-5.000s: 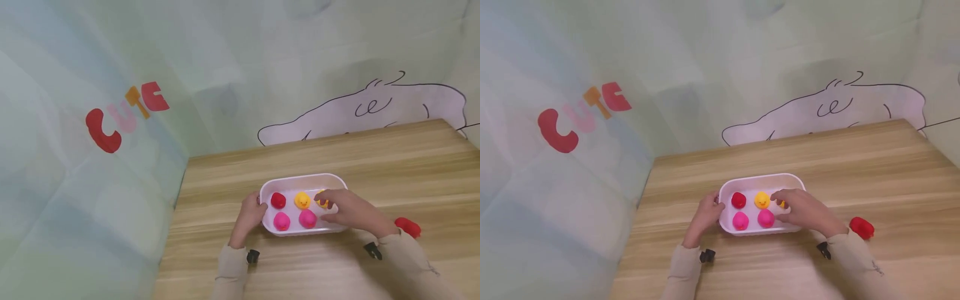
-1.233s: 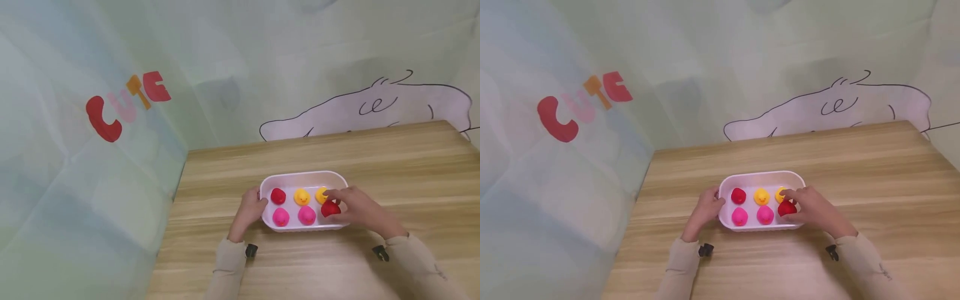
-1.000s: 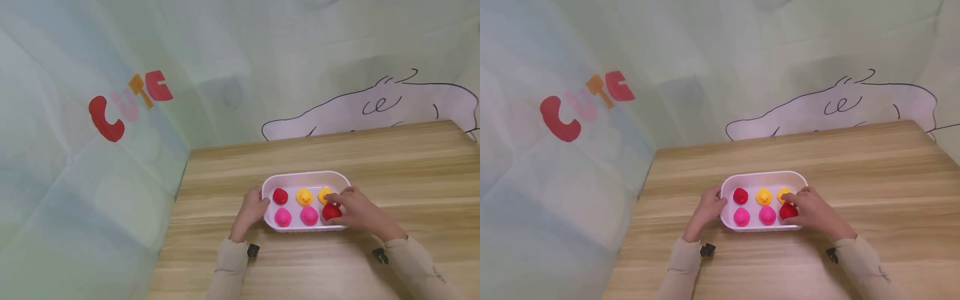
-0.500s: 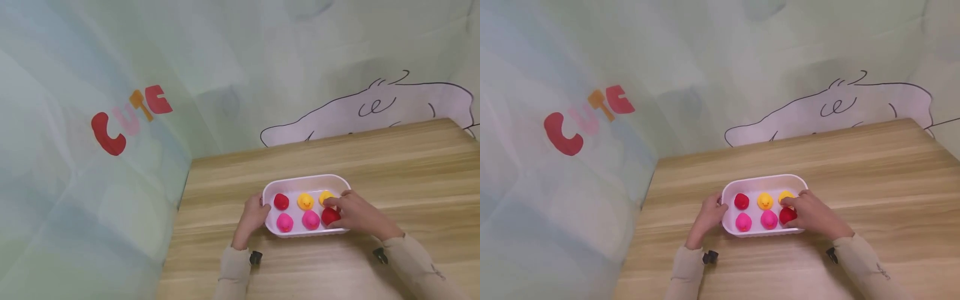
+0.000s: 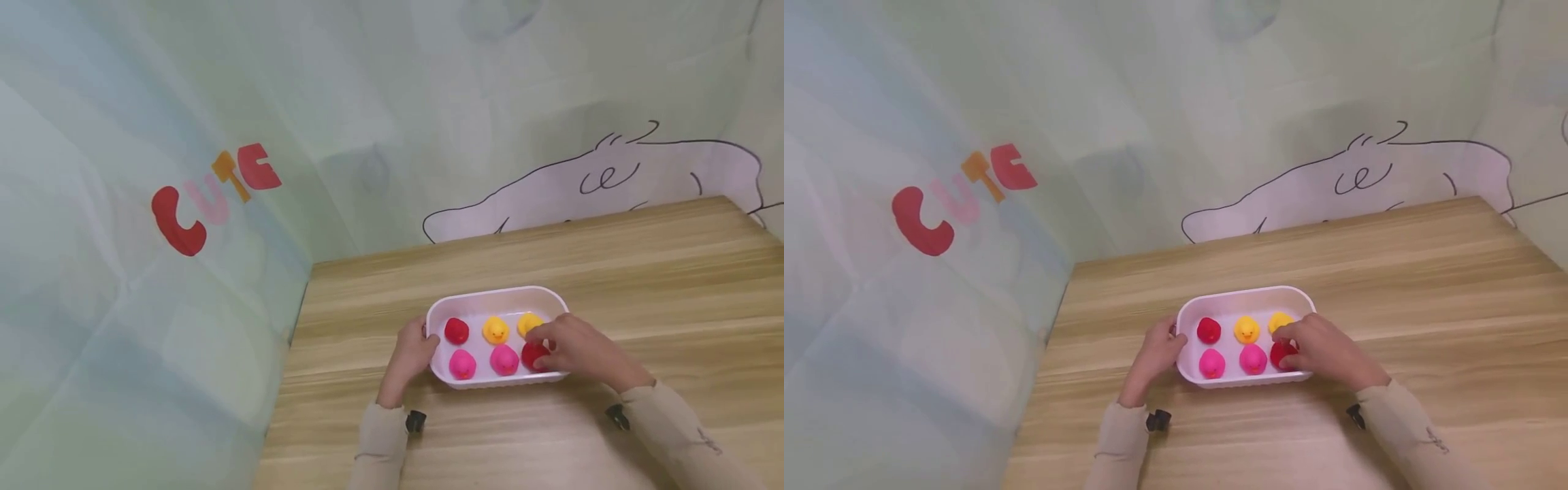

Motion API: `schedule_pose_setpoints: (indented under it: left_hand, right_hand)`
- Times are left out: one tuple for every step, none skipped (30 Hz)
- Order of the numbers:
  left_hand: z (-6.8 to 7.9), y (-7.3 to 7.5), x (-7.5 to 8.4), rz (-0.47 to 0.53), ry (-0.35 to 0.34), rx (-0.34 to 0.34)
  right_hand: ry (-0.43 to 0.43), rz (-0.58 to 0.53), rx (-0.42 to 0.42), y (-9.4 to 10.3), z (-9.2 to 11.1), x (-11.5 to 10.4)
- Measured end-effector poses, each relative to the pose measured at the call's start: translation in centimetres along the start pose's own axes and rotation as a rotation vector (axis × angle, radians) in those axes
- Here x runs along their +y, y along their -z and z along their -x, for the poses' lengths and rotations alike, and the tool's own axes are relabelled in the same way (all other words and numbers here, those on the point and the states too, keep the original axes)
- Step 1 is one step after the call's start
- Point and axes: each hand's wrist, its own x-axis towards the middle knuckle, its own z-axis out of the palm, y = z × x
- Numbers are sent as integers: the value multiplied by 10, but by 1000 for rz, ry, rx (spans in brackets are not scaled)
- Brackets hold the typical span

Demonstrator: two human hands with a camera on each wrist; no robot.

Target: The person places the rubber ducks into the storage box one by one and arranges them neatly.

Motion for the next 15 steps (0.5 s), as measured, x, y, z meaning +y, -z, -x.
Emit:
schedule_pose_setpoints:
  left_hand:
    - [0, 1, 0, -10, 5, 4]
    - [0, 2, -1, -13, 10, 5]
    - [-1, 4, -1, -16, 15, 4]
    - [-2, 6, -2, -18, 19, -1]
    - [-4, 8, -2, -21, 21, -7]
    - [-5, 11, -2, -21, 28, -18]
    - [-7, 14, -2, -21, 36, -32]
    - [-8, 17, -2, -20, 37, -44]
    - [-9, 20, -3, -27, 37, -52]
    - [-10, 23, -3, -42, 37, -59]
    - [-10, 25, -4, -57, 38, -61]
    - [-10, 26, -6, -68, 40, -61]
    - [-10, 26, -7, -87, 34, -54]
    - [-9, 27, -9, -109, 25, -46]
    - [-9, 26, -11, -137, 15, -36]
  right_hand:
    - [-5, 1, -4, 0, -1, -1]
    - [-1, 0, -4, 0, -3, -2]
    - [6, 10, 1, 1, -4, -3]
    - [3, 17, 7, 2, -6, -4]
    - [-5, 23, 15, 3, -7, -5]
    - [-22, 33, 25, 5, -8, -7]
    - [-38, 40, 39, 7, -9, -9]
    - [-52, 45, 55, 10, -9, -10]
    - [-70, 52, 75, 12, -8, -10]
    - [-88, 52, 91, 13, -7, -9]
    - [-90, 59, 111, 14, -5, -8]
    - [-82, 65, 129, 14, -4, -5]
    - [-62, 74, 148, 14, -3, -3]
    - [-39, 85, 165, 14, -2, 1]
    - [-15, 98, 179, 14, -1, 4]
